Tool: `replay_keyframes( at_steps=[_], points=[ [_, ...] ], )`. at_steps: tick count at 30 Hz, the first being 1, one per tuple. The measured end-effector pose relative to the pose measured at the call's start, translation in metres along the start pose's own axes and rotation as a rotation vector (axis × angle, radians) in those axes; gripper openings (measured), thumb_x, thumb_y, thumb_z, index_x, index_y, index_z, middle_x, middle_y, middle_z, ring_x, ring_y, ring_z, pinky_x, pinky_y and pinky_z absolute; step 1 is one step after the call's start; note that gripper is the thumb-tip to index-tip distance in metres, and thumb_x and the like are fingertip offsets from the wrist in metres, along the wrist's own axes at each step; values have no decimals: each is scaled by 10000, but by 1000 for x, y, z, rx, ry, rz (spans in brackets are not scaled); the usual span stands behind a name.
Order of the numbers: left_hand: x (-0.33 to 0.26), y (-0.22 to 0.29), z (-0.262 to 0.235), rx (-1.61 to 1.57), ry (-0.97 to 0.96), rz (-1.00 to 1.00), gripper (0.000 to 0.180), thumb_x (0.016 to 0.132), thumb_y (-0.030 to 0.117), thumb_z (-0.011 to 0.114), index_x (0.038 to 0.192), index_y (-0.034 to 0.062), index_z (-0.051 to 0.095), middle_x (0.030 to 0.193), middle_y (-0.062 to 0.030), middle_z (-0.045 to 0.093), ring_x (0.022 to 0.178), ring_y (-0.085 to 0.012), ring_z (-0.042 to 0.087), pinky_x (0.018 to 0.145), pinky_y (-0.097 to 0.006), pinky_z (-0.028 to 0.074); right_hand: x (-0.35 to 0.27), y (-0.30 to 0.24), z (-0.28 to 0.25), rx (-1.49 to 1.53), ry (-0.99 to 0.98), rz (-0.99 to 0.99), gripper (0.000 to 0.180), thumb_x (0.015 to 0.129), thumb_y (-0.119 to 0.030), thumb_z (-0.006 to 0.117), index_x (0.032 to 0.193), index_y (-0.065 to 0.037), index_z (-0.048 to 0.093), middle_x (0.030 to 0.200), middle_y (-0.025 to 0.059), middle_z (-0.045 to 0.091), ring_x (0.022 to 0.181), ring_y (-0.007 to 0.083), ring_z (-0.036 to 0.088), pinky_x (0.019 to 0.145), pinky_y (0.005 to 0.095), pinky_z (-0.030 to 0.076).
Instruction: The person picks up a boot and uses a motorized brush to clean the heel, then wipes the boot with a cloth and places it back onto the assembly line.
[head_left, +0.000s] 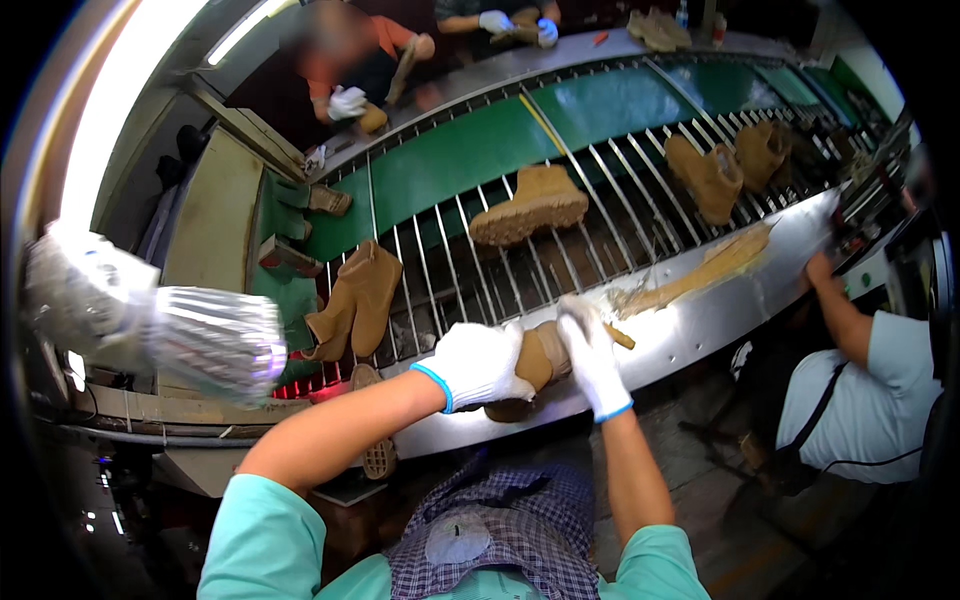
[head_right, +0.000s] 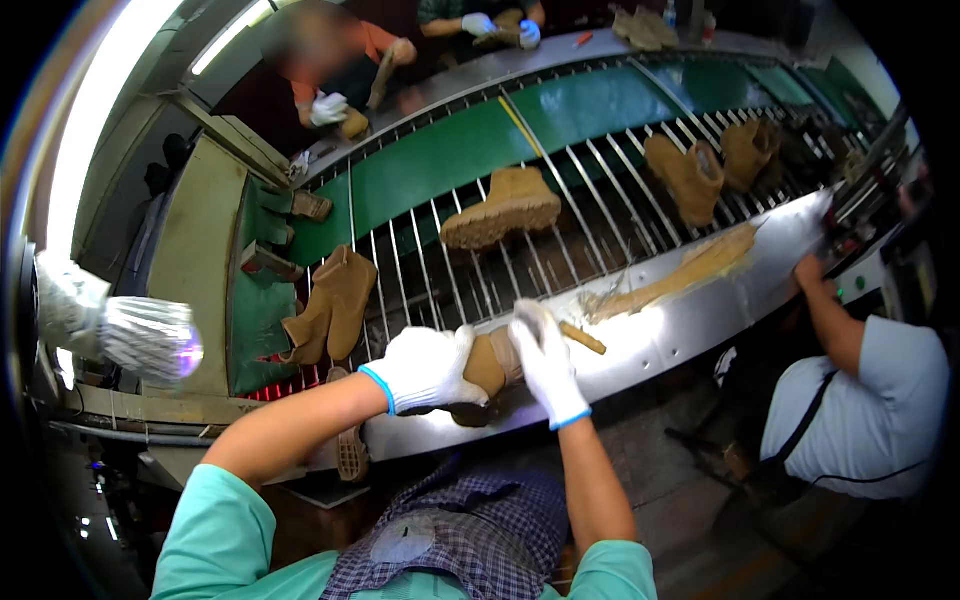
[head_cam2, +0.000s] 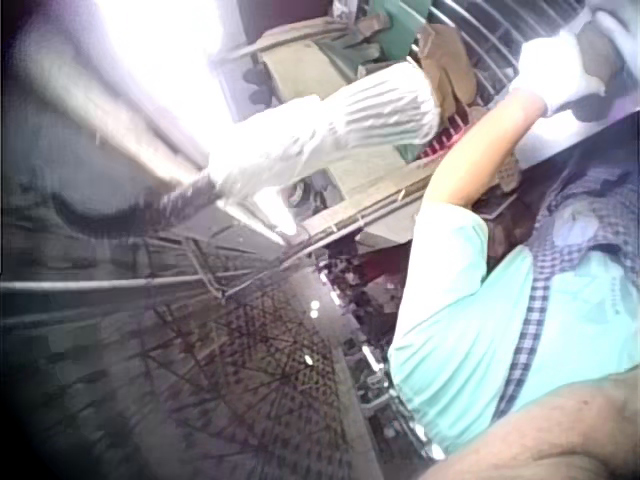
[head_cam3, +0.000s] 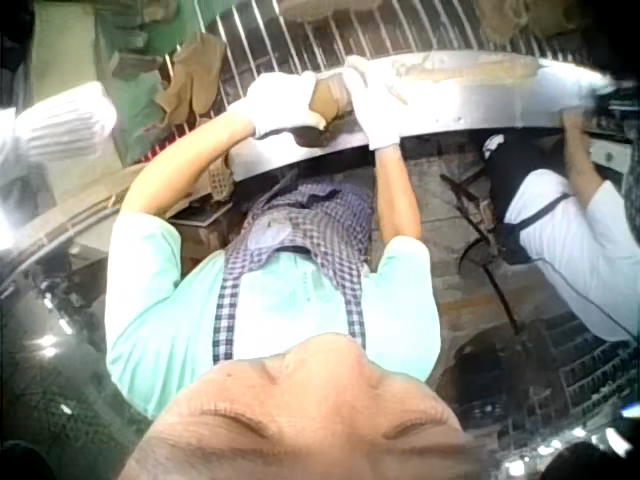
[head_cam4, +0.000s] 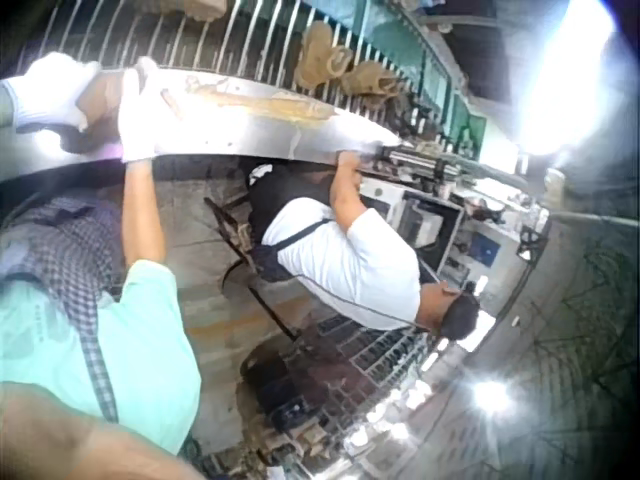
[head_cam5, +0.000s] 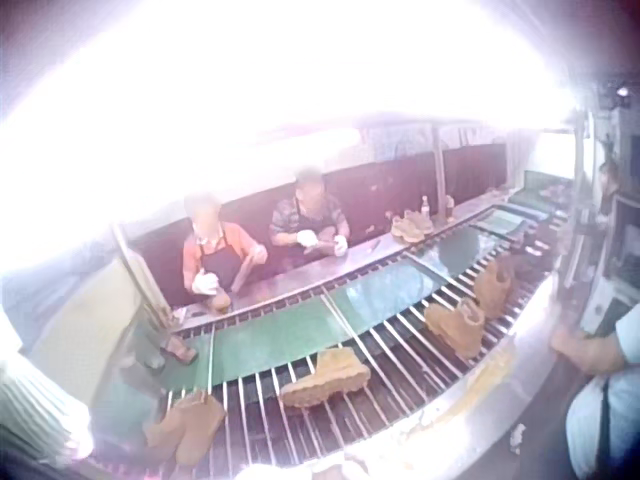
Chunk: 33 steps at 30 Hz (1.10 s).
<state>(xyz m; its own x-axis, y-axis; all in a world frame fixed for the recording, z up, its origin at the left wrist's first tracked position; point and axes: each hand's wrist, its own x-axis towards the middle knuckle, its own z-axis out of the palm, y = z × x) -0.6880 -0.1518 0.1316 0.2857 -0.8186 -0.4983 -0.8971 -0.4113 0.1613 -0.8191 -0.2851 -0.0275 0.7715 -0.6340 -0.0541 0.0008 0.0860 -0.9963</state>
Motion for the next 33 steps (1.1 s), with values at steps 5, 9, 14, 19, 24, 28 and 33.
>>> replay_keyframes(
  at_steps=[5,9,14,19,24,28,33],
  points=[
    [-22,-8,8,-83,44,-114,812,773,611,803,1202,-56,630,984,-249,774,874,-419,774,777,-483,623,-44,7,35,-260,-11,-132,610,1050,-293,654,1559,-3,483,1512,223,584,1416,346,561,1195,430,430],
    [-41,-1,35,-159,196,-92,765,804,559,801,1191,-80,636,904,-260,762,814,-403,772,736,-485,619,-54,-12,39,-259,-1,-3,595,1067,-333,618,1553,-11,496,1492,224,598,1405,352,568,1184,431,437],
    [-56,18,69,-162,398,-31,793,834,490,799,1254,-148,589,910,-243,756,787,-370,770,714,-483,612,-30,-10,3,-287,-297,189,578,1024,-339,652,1472,18,574,1398,210,652,1310,301,618,1116,394,489],
    [-57,44,95,-98,475,-32,893,789,468,837,1325,-184,544,918,-229,753,799,-358,767,731,-468,607,-3,-77,16,-818,-607,270,536,1011,-416,632,1300,32,686,1233,237,739,1197,351,695,1075,402,515],
    [-87,-3,64,-365,429,-159,694,787,481,823,1168,-61,619,906,-235,755,798,-395,760,744,-488,609,42,-50,27,-272,-477,546,624,1059,-491,591,1404,29,604,1173,183,735,1100,265,712,903,407,592],
    [-124,-51,77,-739,394,-468,948,772,671,816,1443,63,539,1229,-234,744,1114,-441,725,983,-488,564,70,28,-26,-1122,-491,-136,611,969,-400,691,1445,-29,597,1260,247,713,1117,356,714,978,440,569],
    [-119,-64,211,-1068,438,-867,1145,849,828,653,1428,-143,474,1234,-370,700,1190,-479,696,1040,-485,544,44,86,-116,-1573,-231,154,581,881,-331,733,1395,-99,590,1381,283,608,1250,463,626,1078,524,511]
  ],
)
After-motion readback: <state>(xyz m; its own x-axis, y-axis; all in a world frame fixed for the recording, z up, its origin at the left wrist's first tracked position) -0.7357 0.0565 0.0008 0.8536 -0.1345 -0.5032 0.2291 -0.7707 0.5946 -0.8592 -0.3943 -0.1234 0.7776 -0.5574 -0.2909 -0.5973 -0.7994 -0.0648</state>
